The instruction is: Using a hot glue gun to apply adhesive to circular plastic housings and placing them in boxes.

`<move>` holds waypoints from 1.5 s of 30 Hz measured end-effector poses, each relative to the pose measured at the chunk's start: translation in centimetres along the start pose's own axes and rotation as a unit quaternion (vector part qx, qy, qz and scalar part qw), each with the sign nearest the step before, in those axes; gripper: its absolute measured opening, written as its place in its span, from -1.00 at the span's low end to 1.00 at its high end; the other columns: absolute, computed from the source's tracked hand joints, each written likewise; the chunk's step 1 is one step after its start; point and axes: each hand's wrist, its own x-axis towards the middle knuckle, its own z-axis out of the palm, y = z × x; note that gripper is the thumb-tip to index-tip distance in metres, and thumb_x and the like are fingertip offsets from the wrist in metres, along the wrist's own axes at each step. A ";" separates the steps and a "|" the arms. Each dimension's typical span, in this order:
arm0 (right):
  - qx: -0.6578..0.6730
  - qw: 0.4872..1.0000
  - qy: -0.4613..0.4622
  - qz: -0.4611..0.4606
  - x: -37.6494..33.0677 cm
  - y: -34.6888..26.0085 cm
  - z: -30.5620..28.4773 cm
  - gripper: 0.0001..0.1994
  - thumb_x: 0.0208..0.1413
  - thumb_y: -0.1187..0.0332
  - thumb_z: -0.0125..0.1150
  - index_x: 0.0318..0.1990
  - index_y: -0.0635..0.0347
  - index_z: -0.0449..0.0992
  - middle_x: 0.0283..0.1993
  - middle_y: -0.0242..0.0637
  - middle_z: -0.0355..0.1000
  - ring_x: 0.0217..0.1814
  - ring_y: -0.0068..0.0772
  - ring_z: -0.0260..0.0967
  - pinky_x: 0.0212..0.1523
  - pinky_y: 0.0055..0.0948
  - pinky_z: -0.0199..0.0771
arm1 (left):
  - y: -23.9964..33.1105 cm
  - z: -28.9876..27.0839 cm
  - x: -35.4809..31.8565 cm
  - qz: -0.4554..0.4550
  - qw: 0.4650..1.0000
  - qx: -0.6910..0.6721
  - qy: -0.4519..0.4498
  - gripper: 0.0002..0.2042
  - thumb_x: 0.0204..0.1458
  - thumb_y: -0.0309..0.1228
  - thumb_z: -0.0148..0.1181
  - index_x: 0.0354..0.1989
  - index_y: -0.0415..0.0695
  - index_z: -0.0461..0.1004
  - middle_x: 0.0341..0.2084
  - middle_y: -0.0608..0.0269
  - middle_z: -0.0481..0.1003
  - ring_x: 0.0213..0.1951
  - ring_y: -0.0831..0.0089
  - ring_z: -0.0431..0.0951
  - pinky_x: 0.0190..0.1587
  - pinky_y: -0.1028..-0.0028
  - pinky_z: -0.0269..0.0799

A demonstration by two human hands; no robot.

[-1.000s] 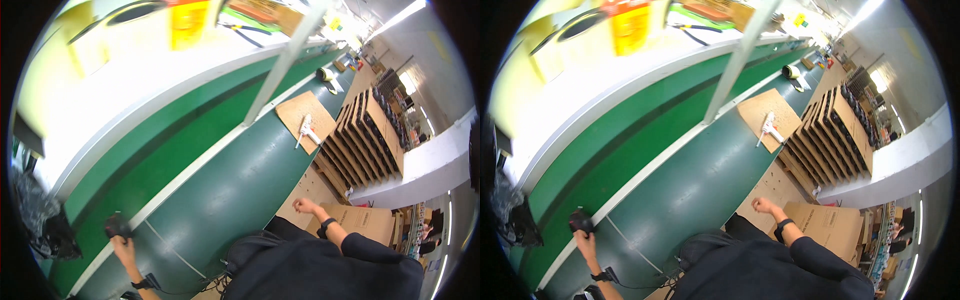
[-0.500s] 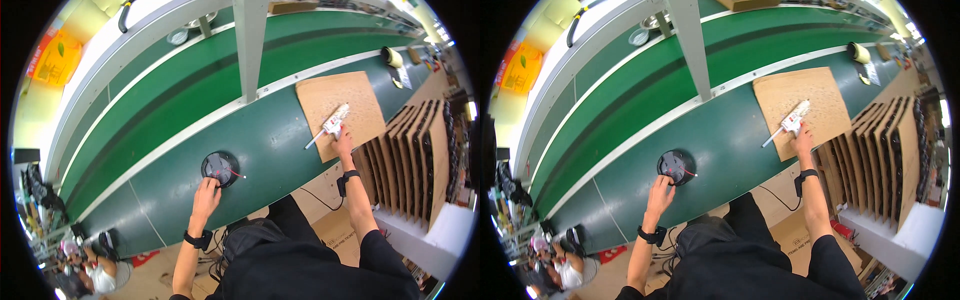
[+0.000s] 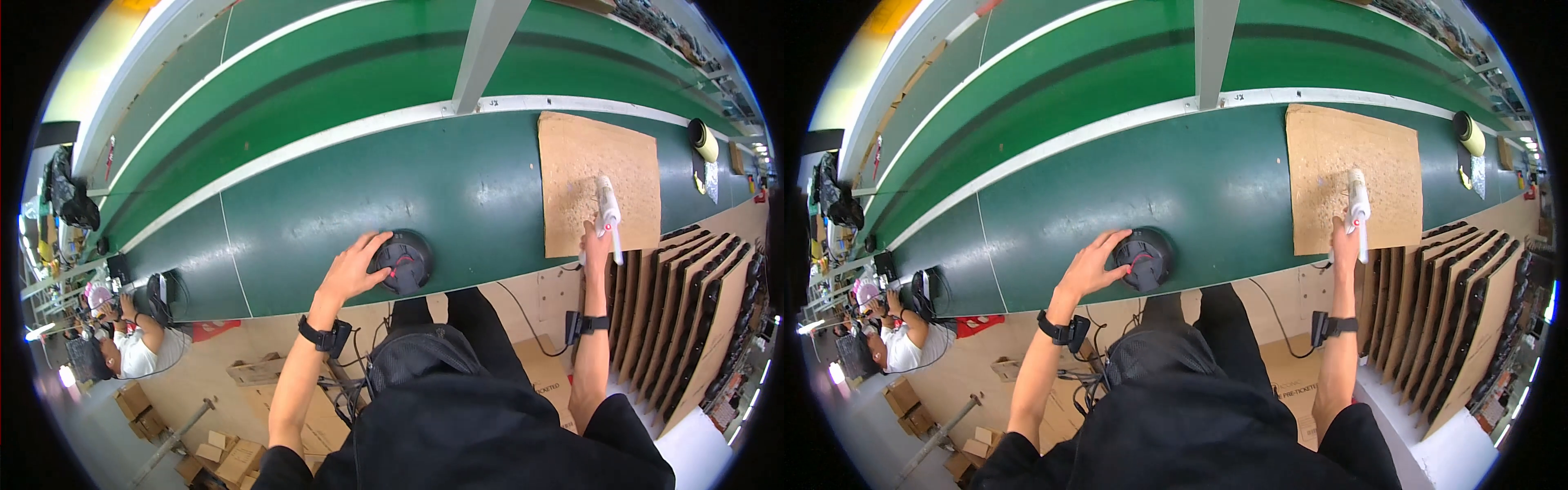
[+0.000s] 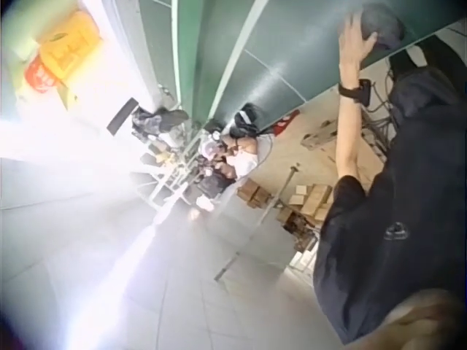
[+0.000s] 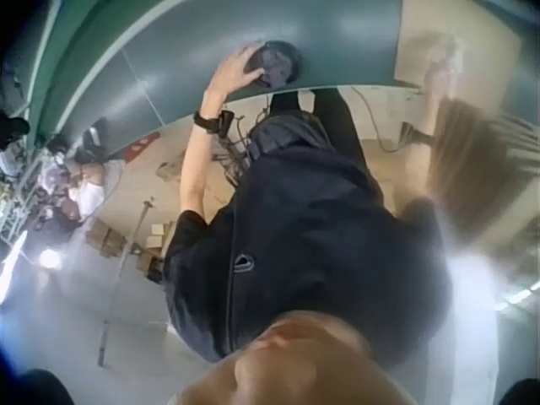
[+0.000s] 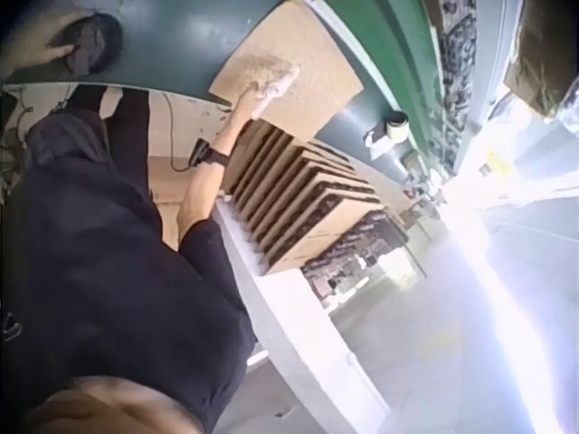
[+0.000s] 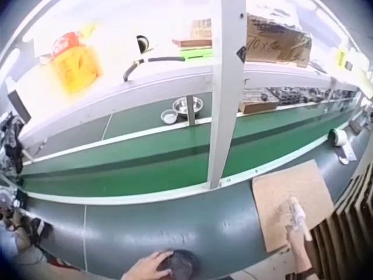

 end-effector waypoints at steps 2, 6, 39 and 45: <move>0.076 0.996 -0.048 0.004 -3.6 -2.0 -1.2 -0.67 0.14 0.33 0.18 0.05 0.17 0.36 -0.41 -0.41 0.34 -0.50 -0.54 0.33 -0.51 -0.48 0.35 | -0.9 1.6 -0.3 -0.083 0.989 -0.091 -0.085 -0.37 0.00 -0.30 0.29 0.27 -0.07 0.19 -0.01 -0.21 0.46 -0.08 -0.14 0.54 0.00 0.12 0.46; 0.166 0.969 -0.181 0.007 -10.9 -4.2 -0.9 -0.68 0.24 0.32 0.15 0.11 0.13 0.36 -0.23 -0.37 0.43 -0.37 -0.55 0.41 -0.51 -0.54 0.44 | -1.1 5.1 -1.6 -0.223 0.952 -0.205 -0.040 -0.37 0.03 -0.21 0.31 0.23 -0.12 0.18 -0.07 -0.32 0.47 -0.08 -0.08 0.56 -0.02 0.15 0.47; -0.276 0.825 -0.363 -0.334 -23.1 -8.6 9.1 -0.70 -0.20 0.30 0.34 -0.35 0.21 0.38 -0.45 -0.14 0.38 -0.37 0.02 0.39 -0.40 -0.12 0.40 | 0.8 1.9 9.8 0.052 0.945 -0.278 -0.163 -0.86 0.00 -0.51 0.23 -0.29 -0.30 0.57 -0.42 0.04 0.61 -0.34 0.28 0.63 -0.19 0.37 0.54; -0.274 0.832 -0.360 -0.322 -23.1 -9.1 8.7 -0.73 -0.20 0.32 0.33 -0.40 0.21 0.37 -0.50 -0.13 0.37 -0.41 0.05 0.39 -0.42 -0.11 0.38 | -0.3 0.8 7.8 0.041 0.950 -0.270 -0.153 -0.87 -0.01 -0.52 0.27 -0.29 -0.29 0.57 -0.41 0.14 0.58 -0.36 0.40 0.57 -0.25 0.46 0.50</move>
